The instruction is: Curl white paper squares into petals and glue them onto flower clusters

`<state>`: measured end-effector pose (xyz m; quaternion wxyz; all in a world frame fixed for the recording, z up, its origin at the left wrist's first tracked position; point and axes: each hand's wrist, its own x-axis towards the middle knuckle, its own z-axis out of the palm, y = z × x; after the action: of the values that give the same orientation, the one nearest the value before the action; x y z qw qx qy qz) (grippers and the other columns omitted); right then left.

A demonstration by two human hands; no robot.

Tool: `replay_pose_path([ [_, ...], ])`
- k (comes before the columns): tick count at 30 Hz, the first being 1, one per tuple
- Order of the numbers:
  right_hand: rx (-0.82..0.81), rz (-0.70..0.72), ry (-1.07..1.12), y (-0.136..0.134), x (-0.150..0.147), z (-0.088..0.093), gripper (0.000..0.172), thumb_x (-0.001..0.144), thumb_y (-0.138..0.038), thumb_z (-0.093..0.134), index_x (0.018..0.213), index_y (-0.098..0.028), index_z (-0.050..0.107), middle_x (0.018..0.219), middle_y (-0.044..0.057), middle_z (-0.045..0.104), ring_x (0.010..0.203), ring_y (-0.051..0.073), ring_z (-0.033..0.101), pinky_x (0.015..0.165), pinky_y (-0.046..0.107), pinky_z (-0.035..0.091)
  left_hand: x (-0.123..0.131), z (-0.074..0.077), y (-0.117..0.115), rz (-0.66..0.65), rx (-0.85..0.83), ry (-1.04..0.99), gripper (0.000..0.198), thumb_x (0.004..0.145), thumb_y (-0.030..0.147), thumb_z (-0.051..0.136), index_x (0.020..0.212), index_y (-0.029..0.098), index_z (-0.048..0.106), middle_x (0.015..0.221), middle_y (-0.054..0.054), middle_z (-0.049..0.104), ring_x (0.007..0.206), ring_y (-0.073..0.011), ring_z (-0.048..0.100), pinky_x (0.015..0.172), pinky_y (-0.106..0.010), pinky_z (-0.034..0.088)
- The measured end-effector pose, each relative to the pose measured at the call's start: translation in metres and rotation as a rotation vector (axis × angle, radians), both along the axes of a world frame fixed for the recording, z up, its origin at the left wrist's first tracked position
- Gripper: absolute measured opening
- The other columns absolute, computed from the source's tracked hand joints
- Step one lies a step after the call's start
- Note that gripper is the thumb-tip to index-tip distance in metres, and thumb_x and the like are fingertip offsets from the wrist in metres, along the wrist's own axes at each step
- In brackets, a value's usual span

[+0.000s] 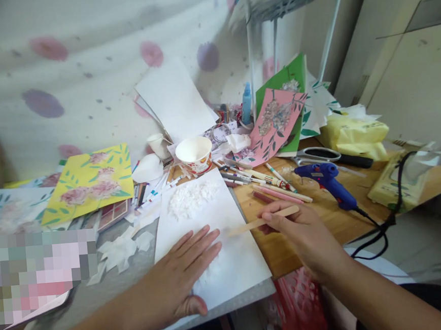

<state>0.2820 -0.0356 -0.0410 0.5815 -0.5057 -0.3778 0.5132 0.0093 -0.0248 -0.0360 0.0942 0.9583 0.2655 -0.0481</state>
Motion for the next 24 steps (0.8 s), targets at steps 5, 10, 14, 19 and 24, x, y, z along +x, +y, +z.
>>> replay_pose_path([
  [5, 0.023, -0.063, -0.082, -0.008, 0.013, -0.011, 0.030, 0.060, -0.046, 0.082, 0.064, -0.018, 0.073, 0.079, 0.005, 0.067, 0.066, 0.016, 0.061, 0.059, 0.024, 0.050, 0.001, 0.004, -0.003, -0.060, -0.038, -0.024, 0.077, 0.085, 0.064, 0.043, 0.147, 0.024, 0.022, 0.153, -0.011, 0.022, 0.141, -0.0340, 0.015, 0.112, -0.054, 0.020],
  [10, 0.032, -0.059, -0.093, -0.014, 0.034, -0.031, 0.026, 0.062, -0.044, 0.082, 0.071, -0.020, 0.076, 0.083, 0.005, 0.070, 0.069, 0.017, 0.064, 0.063, 0.023, 0.054, 0.005, 0.012, -0.008, -0.037, -0.008, -0.117, 0.061, 0.085, 0.049, 0.057, 0.140, 0.028, 0.038, 0.150, -0.008, 0.032, 0.139, -0.0332, 0.025, 0.111, -0.055, 0.022],
  [14, 0.048, -0.090, -0.023, -0.017, 0.043, -0.029, 0.023, 0.057, -0.039, 0.086, 0.066, -0.020, 0.076, 0.084, 0.005, 0.070, 0.070, 0.018, 0.065, 0.063, 0.025, 0.058, 0.002, 0.014, -0.005, -0.025, -0.060, -0.203, 0.048, 0.087, 0.038, 0.059, 0.133, 0.025, 0.048, 0.141, -0.008, 0.048, 0.130, -0.0301, 0.041, 0.109, -0.048, 0.031],
  [19, 0.071, -0.130, 0.012, -0.016, 0.049, -0.019, 0.023, 0.056, -0.038, 0.087, 0.068, -0.022, 0.076, 0.078, 0.001, 0.072, 0.061, 0.017, 0.068, 0.059, 0.024, 0.059, -0.018, 0.006, 0.019, 0.281, -0.087, -0.589, 0.032, 0.095, 0.027, 0.040, 0.118, 0.019, 0.060, 0.123, -0.008, 0.063, 0.114, -0.0200, 0.057, 0.099, -0.033, 0.045],
  [24, 0.142, -0.080, -0.255, -0.012, 0.071, -0.028, 0.019, 0.083, -0.046, 0.062, 0.080, -0.032, 0.074, 0.071, 0.002, 0.072, 0.061, 0.023, 0.069, 0.061, 0.035, 0.061, -0.022, 0.004, 0.019, 0.242, -0.056, -0.545, 0.029, 0.091, 0.028, 0.048, 0.115, 0.019, 0.062, 0.120, -0.010, 0.064, 0.111, -0.0239, 0.058, 0.096, -0.039, 0.045],
])
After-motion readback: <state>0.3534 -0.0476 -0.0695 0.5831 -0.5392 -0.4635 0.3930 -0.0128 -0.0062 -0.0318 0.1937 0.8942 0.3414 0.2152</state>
